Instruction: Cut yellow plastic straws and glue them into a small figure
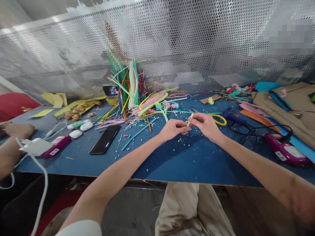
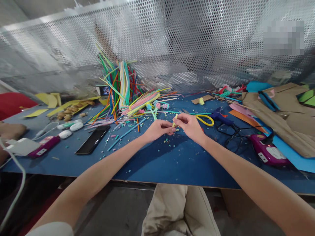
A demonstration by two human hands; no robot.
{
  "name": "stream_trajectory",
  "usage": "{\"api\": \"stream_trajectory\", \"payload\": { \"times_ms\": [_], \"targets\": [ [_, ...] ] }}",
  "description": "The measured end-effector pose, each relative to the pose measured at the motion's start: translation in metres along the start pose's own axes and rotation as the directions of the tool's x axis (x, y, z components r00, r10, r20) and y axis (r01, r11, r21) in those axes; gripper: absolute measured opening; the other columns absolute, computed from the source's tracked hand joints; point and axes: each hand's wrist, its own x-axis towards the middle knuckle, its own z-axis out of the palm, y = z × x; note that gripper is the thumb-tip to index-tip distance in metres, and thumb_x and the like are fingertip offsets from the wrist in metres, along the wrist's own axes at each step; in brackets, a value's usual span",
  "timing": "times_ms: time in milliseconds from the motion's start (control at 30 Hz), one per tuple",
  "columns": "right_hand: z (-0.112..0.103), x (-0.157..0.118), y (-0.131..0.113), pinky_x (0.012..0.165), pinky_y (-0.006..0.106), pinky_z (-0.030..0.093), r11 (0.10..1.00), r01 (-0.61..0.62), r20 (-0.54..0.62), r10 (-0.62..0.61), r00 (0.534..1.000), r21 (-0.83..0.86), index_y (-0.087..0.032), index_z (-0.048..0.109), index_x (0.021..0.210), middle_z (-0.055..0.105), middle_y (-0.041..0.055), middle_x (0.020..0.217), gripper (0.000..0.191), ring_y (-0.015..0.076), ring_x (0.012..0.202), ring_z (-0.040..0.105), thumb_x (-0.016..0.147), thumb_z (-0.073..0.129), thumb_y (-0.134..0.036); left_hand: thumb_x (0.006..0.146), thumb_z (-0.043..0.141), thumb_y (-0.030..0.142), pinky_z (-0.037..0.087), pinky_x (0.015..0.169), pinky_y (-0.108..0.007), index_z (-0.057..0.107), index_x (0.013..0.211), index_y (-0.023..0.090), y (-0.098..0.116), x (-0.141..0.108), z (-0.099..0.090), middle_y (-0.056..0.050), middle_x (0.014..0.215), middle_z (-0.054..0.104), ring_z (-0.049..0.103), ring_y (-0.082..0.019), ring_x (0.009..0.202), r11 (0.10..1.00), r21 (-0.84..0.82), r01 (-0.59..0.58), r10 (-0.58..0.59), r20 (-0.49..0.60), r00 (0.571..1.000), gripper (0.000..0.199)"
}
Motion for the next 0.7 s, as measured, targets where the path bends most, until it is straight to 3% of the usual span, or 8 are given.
{"api": "stream_trajectory", "payload": {
  "times_ms": [167, 300, 400, 600, 700],
  "targets": [
    [-0.0052, 0.0013, -0.0011, 0.074, 0.035, 0.052, 1.000, 0.025, -0.130, -0.022, 0.991, 0.019, -0.022, 0.069, 0.084, 0.068, 0.0038, 0.079, 0.025, 0.0186, 0.073, 0.062, 0.080, 0.069, -0.047, 0.072, 0.080, 0.045, 0.057, 0.081, -0.029, 0.074, 0.099, 0.010, 0.0013, 0.0004, -0.0019, -0.011, 0.094, 0.075, 0.070, -0.014, 0.078, 0.985, -0.165, 0.042, -0.047, -0.031, 0.998, 0.044],
    [-0.0054, 0.0017, 0.0005, 0.075, 0.036, 0.052, 0.999, 0.020, -0.100, -0.018, 0.995, 0.026, -0.021, 0.069, 0.082, 0.070, 0.0044, 0.083, 0.027, 0.0195, 0.076, 0.063, 0.077, 0.072, -0.048, 0.074, 0.079, 0.044, 0.055, 0.085, -0.029, 0.074, 0.101, 0.011, 0.0039, -0.0010, -0.0012, -0.013, 0.103, 0.074, 0.070, -0.014, 0.084, 0.946, -0.307, 0.103, -0.107, 0.003, 0.994, 0.043],
    [-0.0031, 0.0010, 0.0019, 0.075, 0.034, 0.051, 0.999, 0.029, -0.107, -0.028, 0.994, 0.012, -0.021, 0.070, 0.081, 0.069, 0.0040, 0.084, 0.025, 0.0184, 0.077, 0.062, 0.077, 0.073, -0.046, 0.076, 0.078, 0.043, 0.055, 0.086, -0.029, 0.073, 0.103, 0.012, 0.0051, -0.0022, 0.0012, -0.013, 0.104, 0.073, 0.071, -0.015, 0.086, 0.939, -0.321, 0.125, -0.119, 0.040, 0.992, 0.042],
    [-0.0006, 0.0004, 0.0019, 0.075, 0.032, 0.049, 0.993, -0.011, -0.082, 0.021, 0.996, 0.115, -0.020, 0.069, 0.081, 0.068, 0.0034, 0.084, 0.025, 0.0166, 0.077, 0.060, 0.077, 0.074, -0.044, 0.077, 0.078, 0.040, 0.054, 0.080, -0.024, 0.072, 0.104, 0.012, 0.0018, -0.0012, 0.0040, -0.009, 0.098, 0.074, 0.067, -0.008, 0.075, 0.936, -0.337, 0.105, -0.106, 0.014, 0.994, 0.039],
    [0.0001, 0.0004, 0.0006, 0.072, 0.031, 0.047, 0.995, -0.012, -0.064, 0.019, 0.998, 0.100, -0.019, 0.069, 0.080, 0.066, 0.0025, 0.080, 0.026, 0.0157, 0.074, 0.058, 0.077, 0.074, -0.045, 0.078, 0.077, 0.041, 0.055, 0.080, -0.026, 0.072, 0.103, 0.012, 0.0017, -0.0013, 0.0042, -0.010, 0.098, 0.074, 0.069, -0.011, 0.078, 0.934, -0.336, 0.120, -0.122, 0.014, 0.992, 0.039]
  ]
}}
